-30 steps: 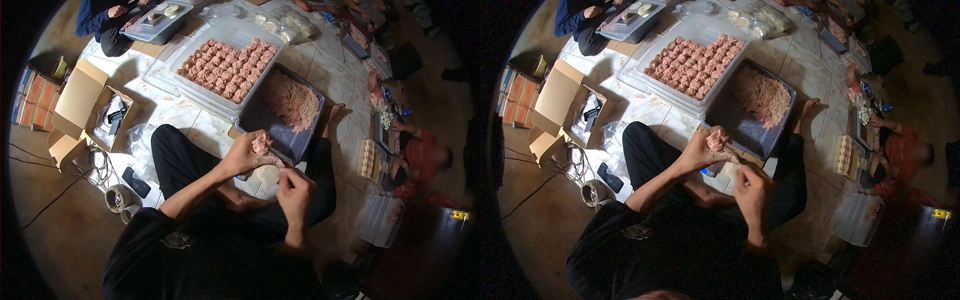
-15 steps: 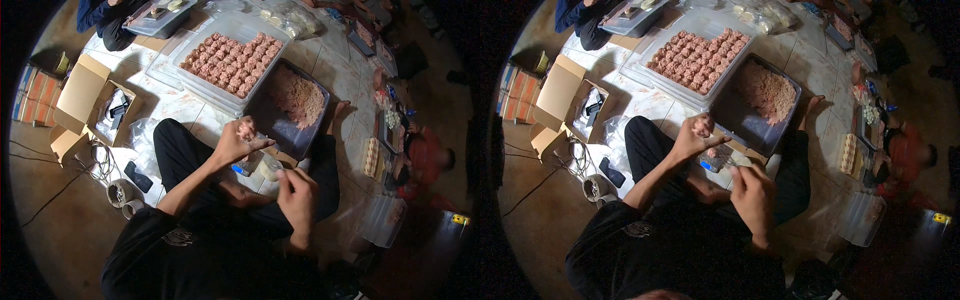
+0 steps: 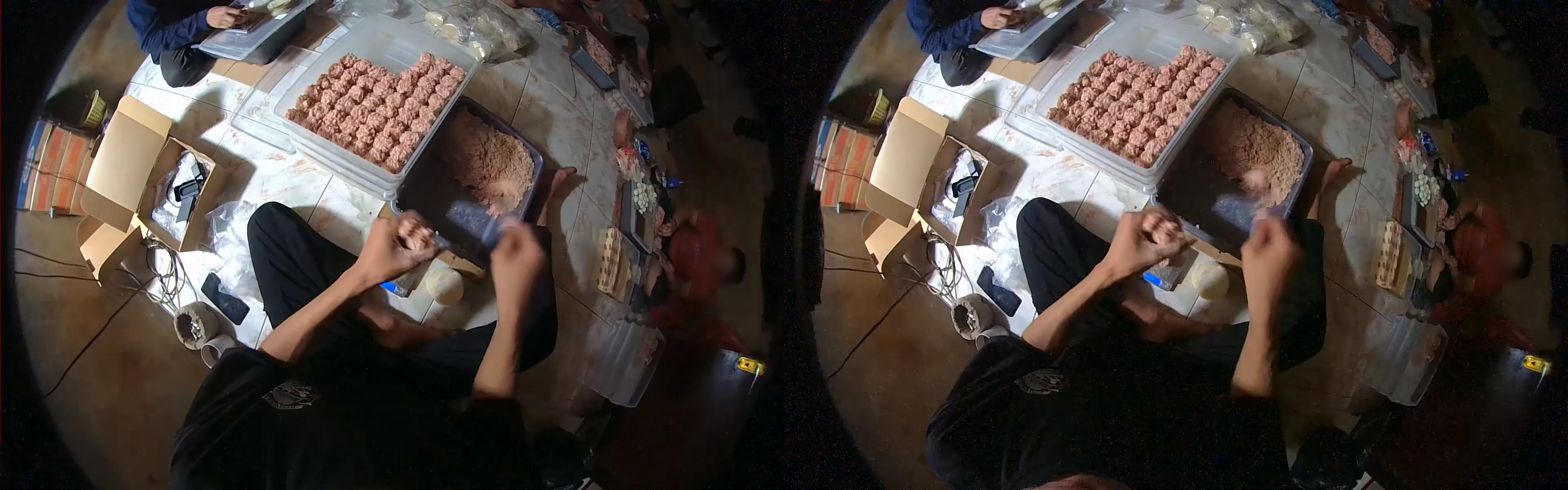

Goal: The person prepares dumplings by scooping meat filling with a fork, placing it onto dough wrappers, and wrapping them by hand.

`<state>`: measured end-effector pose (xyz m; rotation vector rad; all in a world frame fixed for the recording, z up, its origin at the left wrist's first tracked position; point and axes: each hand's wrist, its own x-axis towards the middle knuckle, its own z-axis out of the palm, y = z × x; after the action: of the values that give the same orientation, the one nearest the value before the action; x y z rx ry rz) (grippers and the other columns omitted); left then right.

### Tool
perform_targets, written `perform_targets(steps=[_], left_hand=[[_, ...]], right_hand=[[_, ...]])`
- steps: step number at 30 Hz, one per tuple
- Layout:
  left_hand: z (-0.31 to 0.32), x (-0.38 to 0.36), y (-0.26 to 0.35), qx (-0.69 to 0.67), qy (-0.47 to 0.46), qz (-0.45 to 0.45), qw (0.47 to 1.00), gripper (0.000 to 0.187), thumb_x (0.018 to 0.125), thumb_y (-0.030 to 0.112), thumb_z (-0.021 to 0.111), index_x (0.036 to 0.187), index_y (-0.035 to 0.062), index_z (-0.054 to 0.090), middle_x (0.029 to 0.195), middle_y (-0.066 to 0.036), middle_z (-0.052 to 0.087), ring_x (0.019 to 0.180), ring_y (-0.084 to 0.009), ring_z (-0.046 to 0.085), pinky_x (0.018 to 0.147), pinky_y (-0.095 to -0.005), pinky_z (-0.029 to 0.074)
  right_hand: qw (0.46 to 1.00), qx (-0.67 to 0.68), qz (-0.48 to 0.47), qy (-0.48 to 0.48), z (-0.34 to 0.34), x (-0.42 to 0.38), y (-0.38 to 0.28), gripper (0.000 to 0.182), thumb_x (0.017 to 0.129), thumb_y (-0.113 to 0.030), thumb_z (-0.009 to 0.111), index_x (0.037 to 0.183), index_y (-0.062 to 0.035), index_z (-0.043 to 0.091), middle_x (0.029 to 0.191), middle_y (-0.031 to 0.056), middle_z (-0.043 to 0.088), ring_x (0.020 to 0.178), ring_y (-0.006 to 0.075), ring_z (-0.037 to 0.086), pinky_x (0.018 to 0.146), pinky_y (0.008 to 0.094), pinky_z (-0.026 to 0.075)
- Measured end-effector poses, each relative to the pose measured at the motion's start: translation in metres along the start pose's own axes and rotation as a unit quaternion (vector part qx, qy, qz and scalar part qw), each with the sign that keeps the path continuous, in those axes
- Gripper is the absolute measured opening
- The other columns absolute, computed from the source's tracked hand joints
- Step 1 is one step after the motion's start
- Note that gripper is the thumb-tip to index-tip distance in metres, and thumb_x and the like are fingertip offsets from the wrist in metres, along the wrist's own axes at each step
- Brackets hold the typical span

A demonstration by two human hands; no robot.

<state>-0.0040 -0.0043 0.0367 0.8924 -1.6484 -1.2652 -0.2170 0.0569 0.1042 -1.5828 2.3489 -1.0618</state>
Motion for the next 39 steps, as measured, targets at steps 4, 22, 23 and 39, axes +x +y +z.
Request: perform_targets(steps=[4, 22, 23, 39], left_hand=[[-0.020, 0.007, -0.012, 0.049, -0.093, -0.102, 0.989, 0.022, 0.081, 0.008, 0.083, 0.085, -0.0001, 0.063, 0.075, -0.004, 0.063, 0.072, -0.0094, 0.054, 0.068, -0.0306, 0.050], [-0.008, -0.011, 0.007, 0.035, -0.062, -0.078, 0.994, 0.038, 0.076, 0.017, 0.087, 0.101, -0.0039, 0.068, 0.078, -0.007, 0.069, 0.072, -0.0100, 0.062, 0.072, -0.0319, 0.054], [-0.011, -0.012, 0.017, -0.012, -0.064, -0.062, 0.996, 0.034, 0.077, 0.015, 0.086, 0.098, -0.0036, 0.067, 0.080, -0.004, 0.067, 0.074, -0.0089, 0.060, 0.073, -0.0311, 0.053], [-0.007, -0.011, 0.022, 0.186, -0.072, 0.075, 0.977, 0.023, 0.084, 0.021, 0.077, 0.091, 0.0031, 0.064, 0.080, -0.015, 0.066, 0.071, -0.0295, 0.067, 0.065, -0.0408, 0.053]], right_hand=[[0.975, -0.099, -0.052, -0.193, -0.023, -0.029, -0.038, 0.013, 0.096, -0.012, 0.062, 0.091, -0.0014, 0.068, 0.086, 0.0206, 0.067, 0.079, 0.0436, 0.066, 0.068, 0.0507, 0.051], [0.973, -0.059, -0.079, -0.208, -0.057, -0.053, -0.078, 0.020, 0.101, -0.014, 0.060, 0.089, 0.0017, 0.065, 0.080, 0.0224, 0.066, 0.075, 0.0421, 0.067, 0.066, 0.0493, 0.050], [0.981, -0.049, -0.055, -0.182, -0.070, -0.050, -0.082, 0.019, 0.100, -0.013, 0.060, 0.089, 0.0021, 0.065, 0.080, 0.0230, 0.066, 0.076, 0.0422, 0.067, 0.066, 0.0494, 0.050], [0.985, 0.051, -0.043, -0.158, -0.065, -0.059, -0.089, 0.023, 0.102, -0.016, 0.062, 0.089, 0.0022, 0.067, 0.082, 0.0198, 0.069, 0.075, 0.0340, 0.070, 0.068, 0.0392, 0.051]])
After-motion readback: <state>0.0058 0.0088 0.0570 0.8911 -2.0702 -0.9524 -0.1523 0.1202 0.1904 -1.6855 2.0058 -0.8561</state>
